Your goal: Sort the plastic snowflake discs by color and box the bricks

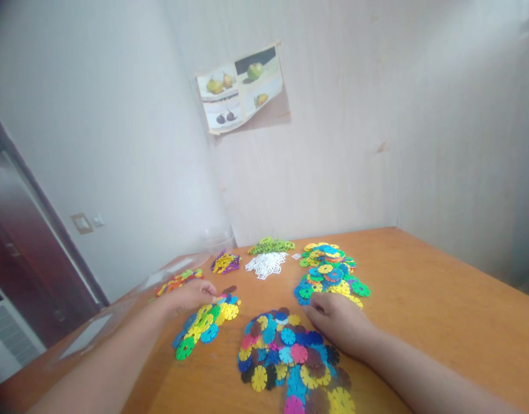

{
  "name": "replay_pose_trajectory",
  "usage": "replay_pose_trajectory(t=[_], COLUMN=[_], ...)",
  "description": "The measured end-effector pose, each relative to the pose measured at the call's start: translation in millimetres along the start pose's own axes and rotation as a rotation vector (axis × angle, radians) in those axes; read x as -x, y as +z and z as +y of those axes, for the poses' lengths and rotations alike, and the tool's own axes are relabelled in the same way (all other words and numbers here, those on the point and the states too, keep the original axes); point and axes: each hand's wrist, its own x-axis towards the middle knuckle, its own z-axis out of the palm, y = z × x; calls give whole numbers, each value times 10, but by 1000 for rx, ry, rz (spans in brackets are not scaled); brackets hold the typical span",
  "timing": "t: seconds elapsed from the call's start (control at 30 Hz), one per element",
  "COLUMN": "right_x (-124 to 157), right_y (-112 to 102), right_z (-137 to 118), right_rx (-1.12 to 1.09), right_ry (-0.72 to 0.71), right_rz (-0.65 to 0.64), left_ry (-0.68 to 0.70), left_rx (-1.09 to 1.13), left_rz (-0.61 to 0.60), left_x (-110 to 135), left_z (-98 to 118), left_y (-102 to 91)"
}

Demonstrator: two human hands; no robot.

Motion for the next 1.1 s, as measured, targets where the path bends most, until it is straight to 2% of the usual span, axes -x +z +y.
replay_pose_trajectory(t=[0.27,0.4,0.5,0.63,0.73,0.87,1.0,1.1], right_x=[-3,5,10,10,10,15,25,32], right_y=[18,2,-16,-27,-27,-23,-34,-50], right_z=[18,-5,-31,-35,-23,-14,-34,-55], right_rx=[-26,-18,-7,-5,-16,-12,-1,-1], right_ry=[0,8,-1,-12,-14,-1,-1,-13], right_rz=[0,-11,-14,-18,-20,-19,-12,-22], left_ry=[49,58,76,118,227,257,262,245], left_rx=[22,8,19,61,179,182,159,182], left_rz=[-61,-8,78,136,17,-159,-235,-182], left_x=[-9,-18,-16,126,349,586,614,552], left_z=[106,123,169,424,725,1021,1063,984], left_y=[103,128,143,179,255,428,551,501])
